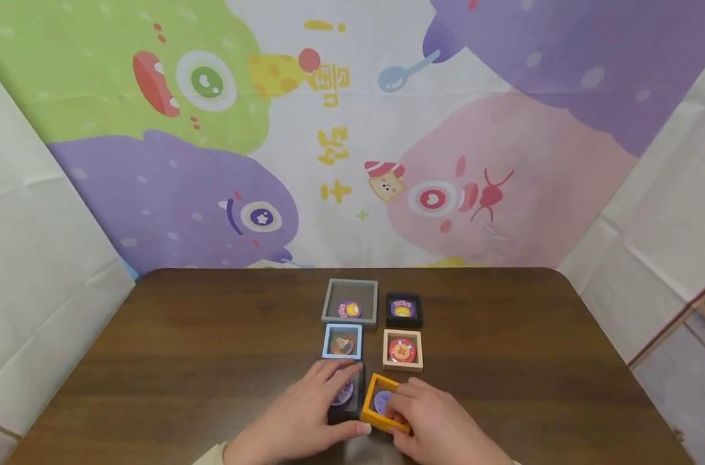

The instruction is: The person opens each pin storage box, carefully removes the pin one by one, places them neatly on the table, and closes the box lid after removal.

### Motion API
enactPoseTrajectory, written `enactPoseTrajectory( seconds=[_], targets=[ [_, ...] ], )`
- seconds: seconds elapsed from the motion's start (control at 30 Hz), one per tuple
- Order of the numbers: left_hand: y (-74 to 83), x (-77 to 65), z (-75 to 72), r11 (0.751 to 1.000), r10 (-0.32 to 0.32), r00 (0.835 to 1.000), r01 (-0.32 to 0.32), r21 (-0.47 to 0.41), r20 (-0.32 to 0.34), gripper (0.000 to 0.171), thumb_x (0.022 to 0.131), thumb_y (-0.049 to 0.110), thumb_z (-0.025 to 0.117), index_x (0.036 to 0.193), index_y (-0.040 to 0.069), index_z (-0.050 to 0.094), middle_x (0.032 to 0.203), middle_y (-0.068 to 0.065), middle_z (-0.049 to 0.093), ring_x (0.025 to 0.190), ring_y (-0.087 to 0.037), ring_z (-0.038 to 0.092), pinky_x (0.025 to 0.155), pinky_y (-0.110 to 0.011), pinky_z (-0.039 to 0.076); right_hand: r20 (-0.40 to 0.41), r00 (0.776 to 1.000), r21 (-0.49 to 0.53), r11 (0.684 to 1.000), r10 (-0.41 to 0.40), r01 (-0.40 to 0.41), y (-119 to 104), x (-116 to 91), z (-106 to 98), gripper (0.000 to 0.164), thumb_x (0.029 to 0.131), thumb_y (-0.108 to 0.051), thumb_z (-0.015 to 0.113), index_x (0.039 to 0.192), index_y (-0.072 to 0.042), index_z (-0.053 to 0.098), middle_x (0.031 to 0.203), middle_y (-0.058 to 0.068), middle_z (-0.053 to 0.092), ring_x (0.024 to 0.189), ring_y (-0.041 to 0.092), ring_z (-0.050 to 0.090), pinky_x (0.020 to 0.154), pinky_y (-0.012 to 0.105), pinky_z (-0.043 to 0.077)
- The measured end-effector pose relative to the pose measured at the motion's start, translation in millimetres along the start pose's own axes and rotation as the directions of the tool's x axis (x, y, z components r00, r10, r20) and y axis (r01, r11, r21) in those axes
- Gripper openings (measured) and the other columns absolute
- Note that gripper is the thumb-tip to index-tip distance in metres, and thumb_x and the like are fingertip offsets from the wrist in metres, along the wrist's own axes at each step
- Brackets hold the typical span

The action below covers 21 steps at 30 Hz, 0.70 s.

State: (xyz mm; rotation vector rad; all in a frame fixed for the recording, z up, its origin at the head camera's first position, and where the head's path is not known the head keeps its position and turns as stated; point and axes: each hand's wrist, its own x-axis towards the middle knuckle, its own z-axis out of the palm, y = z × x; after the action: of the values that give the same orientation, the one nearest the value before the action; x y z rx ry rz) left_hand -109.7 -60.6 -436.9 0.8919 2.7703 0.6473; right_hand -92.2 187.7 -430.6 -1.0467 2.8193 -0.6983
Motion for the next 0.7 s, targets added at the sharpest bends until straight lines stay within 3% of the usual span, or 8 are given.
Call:
enactPoseTrajectory(
  seconds=[0.13, 0.23, 0.3, 0.43, 0.53, 0.6, 0.7],
  targets=[
    [6.4, 8.5, -2.1, 0.983, 0.068, 0.996, -0.058, -0.175, 0.053, 0.086, 0.086, 0.073, 0.058, 0.149, 0.016, 0.045, 0.140, 0.003, 0.053, 0.118, -0.010, 0.053, 0.096, -0.037, 0.049, -0.052, 0.992, 0.084, 0.989, -0.114, 0.118, -9, 1, -6, 0.023, 0.080, -0.015, 0.080, 0.095, -0.029, 0.068, 0.089, -0.023, 0.052, 0.083, 0.000, 0.049, 0.071, 0.020, 0.047],
    [6.4, 15.7, -1.9, 0.956, 0.109, 0.994, -0.099, -0.277, 0.022, 0.079, 0.086, 0.062, 0.067, 0.143, 0.011, 0.050, 0.130, 0.004, 0.059, 0.105, -0.003, 0.056, 0.089, -0.026, 0.049, -0.094, 0.982, 0.097, 0.980, -0.162, 0.171, -12, 0, -11, 0.027, 0.080, -0.013, 0.080, 0.096, -0.030, 0.066, 0.090, -0.023, 0.052, 0.085, 0.000, 0.050, 0.072, 0.019, 0.047],
    [5.8, 19.4, -2.2, 0.933, 0.092, 0.996, -0.090, -0.348, -0.009, 0.076, 0.084, 0.058, 0.072, 0.140, 0.010, 0.054, 0.124, 0.006, 0.061, 0.099, -0.002, 0.056, 0.083, -0.022, 0.050, -0.107, 0.981, 0.087, 0.982, -0.159, 0.169, -12, 0, -14, 0.028, 0.080, -0.013, 0.081, 0.096, -0.031, 0.066, 0.090, -0.023, 0.052, 0.085, -0.001, 0.050, 0.072, 0.019, 0.047],
    [4.2, 22.3, -3.8, 0.872, 0.001, 0.998, -0.030, -0.488, -0.060, 0.073, 0.078, 0.050, 0.081, 0.132, 0.007, 0.059, 0.113, 0.007, 0.063, 0.089, -0.002, 0.059, 0.077, -0.023, 0.052, -0.169, 0.961, -0.107, 0.973, -0.219, 0.203, -19, 7, -19, 0.023, 0.081, -0.016, 0.081, 0.092, -0.027, 0.065, 0.088, -0.020, 0.052, 0.081, 0.001, 0.050, 0.071, 0.020, 0.048],
    [1.7, 22.2, -4.9, 0.824, -0.061, 0.995, 0.005, -0.566, -0.080, 0.070, 0.076, 0.046, 0.085, 0.128, 0.004, 0.062, 0.109, 0.006, 0.065, 0.086, -0.004, 0.061, 0.078, -0.025, 0.054, -0.224, 0.927, -0.287, 0.929, -0.301, 0.232, -28, 14, -21, 0.017, 0.081, -0.019, 0.080, 0.090, -0.021, 0.065, 0.085, -0.015, 0.054, 0.077, 0.005, 0.051, 0.070, 0.023, 0.048],
    [0.0, 22.5, -6.0, 0.795, -0.074, 0.994, 0.014, -0.607, -0.074, 0.068, 0.076, 0.043, 0.086, 0.126, 0.002, 0.062, 0.107, 0.006, 0.066, 0.085, -0.005, 0.063, 0.078, -0.025, 0.054, -0.251, 0.908, -0.351, 0.905, -0.336, 0.238, -32, 16, -23, 0.015, 0.081, -0.020, 0.079, 0.090, -0.019, 0.067, 0.084, -0.012, 0.056, 0.077, 0.007, 0.052, 0.070, 0.026, 0.049],
    [-2.9, 21.9, -9.2, 0.772, -0.066, 0.996, 0.016, -0.636, -0.055, 0.067, 0.077, 0.040, 0.085, 0.126, 0.001, 0.063, 0.104, 0.006, 0.067, 0.084, -0.005, 0.064, 0.077, -0.024, 0.054, -0.282, 0.878, -0.386, 0.884, -0.386, 0.264, -34, 18, -23, 0.008, 0.085, -0.021, 0.075, 0.089, -0.018, 0.070, 0.083, -0.011, 0.059, 0.078, 0.007, 0.055, 0.072, 0.027, 0.050]
  ],
)
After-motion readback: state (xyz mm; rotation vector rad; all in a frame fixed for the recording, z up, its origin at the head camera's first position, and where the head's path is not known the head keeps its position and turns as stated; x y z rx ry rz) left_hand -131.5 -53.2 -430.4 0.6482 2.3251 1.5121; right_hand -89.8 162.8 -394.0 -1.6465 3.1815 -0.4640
